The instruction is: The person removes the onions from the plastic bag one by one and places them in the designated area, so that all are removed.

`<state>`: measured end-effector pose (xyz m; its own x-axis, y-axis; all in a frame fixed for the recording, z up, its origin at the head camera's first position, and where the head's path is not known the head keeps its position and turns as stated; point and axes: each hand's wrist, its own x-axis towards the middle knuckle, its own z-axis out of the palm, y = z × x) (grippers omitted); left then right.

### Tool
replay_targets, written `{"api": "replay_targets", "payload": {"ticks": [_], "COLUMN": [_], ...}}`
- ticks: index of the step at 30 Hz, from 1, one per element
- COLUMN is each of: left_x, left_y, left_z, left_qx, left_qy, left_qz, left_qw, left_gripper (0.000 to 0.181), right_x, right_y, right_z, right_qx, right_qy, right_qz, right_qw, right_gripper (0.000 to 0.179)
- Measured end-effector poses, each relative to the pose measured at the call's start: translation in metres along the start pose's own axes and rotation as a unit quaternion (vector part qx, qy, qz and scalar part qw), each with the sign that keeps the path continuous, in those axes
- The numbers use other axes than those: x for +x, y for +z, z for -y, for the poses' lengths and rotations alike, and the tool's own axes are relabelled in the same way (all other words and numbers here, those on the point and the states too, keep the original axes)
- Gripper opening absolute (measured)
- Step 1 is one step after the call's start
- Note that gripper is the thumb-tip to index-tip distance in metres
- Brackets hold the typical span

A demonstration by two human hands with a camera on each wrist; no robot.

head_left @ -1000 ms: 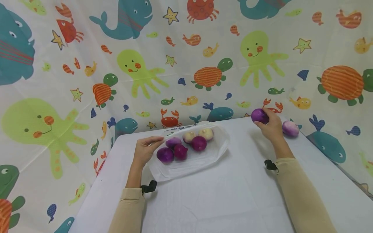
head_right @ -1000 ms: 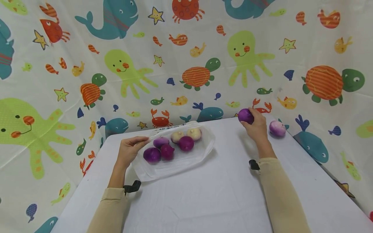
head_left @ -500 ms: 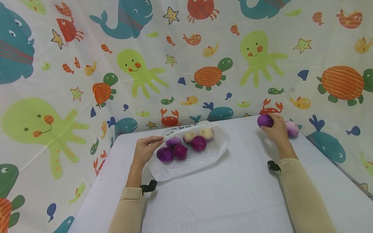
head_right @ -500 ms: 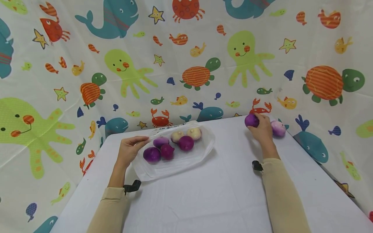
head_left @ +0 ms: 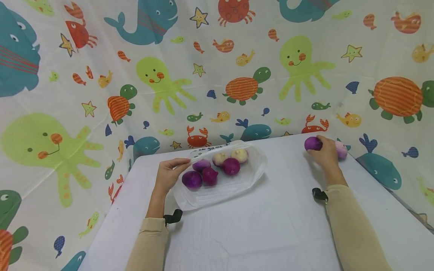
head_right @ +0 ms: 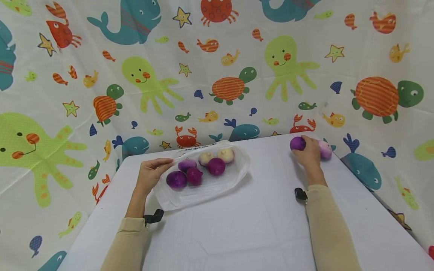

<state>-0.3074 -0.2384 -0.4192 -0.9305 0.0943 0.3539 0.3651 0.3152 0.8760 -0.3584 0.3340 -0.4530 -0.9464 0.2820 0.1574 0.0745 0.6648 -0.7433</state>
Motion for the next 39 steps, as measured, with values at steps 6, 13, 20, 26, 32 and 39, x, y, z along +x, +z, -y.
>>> {"api": "replay_targets", "payload": {"ticks": [6,13,20,26,32,39], "left_x": [0.002,0.001,0.001,0.002,0.004,0.001], "left_y": [0.001,0.001,0.001,0.000,0.001,0.001], "left_z": [0.009,0.009,0.009,0.011,0.009,0.010], "left_qx": [-0.005,-0.004,0.000,-0.002,-0.007,-0.009], "left_qy": [0.011,0.024,0.027,0.023,0.033,0.045], "left_qz": [-0.007,-0.010,-0.008,-0.004,-0.002,-0.007], "left_qw": [0.9999,0.9997,0.9996,0.9997,0.9994,0.9989], "left_gripper": [0.021,0.021,0.021,0.021,0.020,0.020], "right_x": [0.000,0.001,0.000,-0.003,-0.005,-0.006], "right_y": [0.000,0.001,0.003,0.004,0.005,0.004], "right_z": [-0.004,-0.004,-0.003,0.002,0.005,0.008], "right_qx": [-0.013,-0.058,-0.111,-0.128,-0.130,-0.134], "right_qy": [0.019,0.021,-0.009,-0.014,0.008,0.019], "right_qz": [0.007,0.047,0.059,0.060,0.057,0.054], "right_qw": [0.9997,0.9970,0.9920,0.9898,0.9899,0.9893], "right_gripper": [0.079,0.077,0.076,0.073,0.068,0.068]}}
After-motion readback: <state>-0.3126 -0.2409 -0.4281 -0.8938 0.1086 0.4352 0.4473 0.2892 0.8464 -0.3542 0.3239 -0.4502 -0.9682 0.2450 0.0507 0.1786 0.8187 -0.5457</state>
